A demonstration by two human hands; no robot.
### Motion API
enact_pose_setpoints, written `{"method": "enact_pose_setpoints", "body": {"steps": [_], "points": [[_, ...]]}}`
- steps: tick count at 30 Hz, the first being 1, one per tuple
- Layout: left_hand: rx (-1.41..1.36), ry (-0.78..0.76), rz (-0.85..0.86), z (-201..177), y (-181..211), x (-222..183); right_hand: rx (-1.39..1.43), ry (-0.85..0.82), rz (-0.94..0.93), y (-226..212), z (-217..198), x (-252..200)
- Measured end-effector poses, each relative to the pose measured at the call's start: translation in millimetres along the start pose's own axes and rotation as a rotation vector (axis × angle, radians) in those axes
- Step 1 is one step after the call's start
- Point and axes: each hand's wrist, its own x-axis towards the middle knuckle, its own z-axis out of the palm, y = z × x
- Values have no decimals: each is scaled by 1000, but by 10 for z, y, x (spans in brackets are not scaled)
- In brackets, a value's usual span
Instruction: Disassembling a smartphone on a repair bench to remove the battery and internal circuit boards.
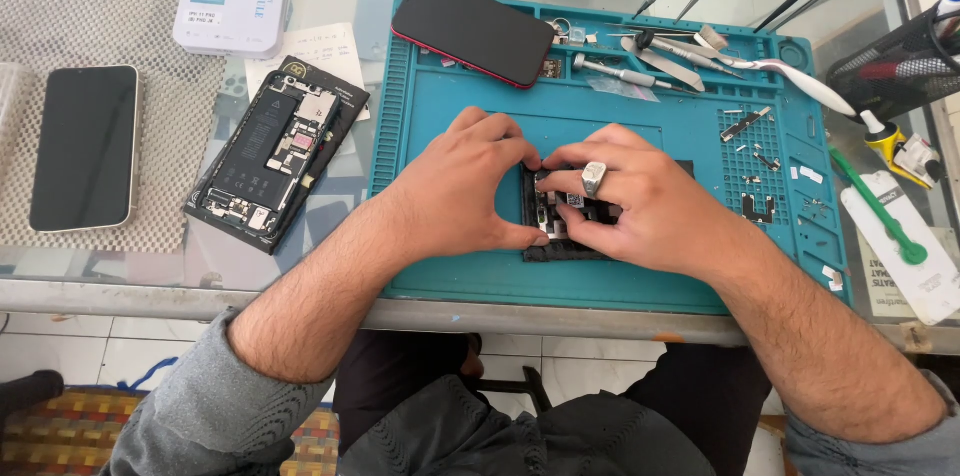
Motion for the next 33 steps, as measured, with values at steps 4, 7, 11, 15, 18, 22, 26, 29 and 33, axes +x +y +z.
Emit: {"method": "enact_pose_setpoints", "body": {"steps": [4,7,11,15,18,22,26,29,33], "points": [[-8,13,16,-12,6,-5,-2,47,-17,-8,4,8],[-25,77,43,-9,7,-20,-32,103,-26,38,-3,-8],[16,197,176,14,7,-20,-99,185,32,135,-64,-52],[48,233,201,53,-26,-15,-114,191,102,185,-129,-80],[57,230,195,65,-27,-5,-36,135,105,133,-153,-56],[47,207,177,79,-8,9,58,80,79,71,-160,-42],[20,169,153,80,0,2,77,25,82,108,-118,-72],[12,146,135,74,6,-5,70,1,85,104,-101,-83],[12,129,133,70,1,-2,53,-21,81,93,-101,-73]]}}
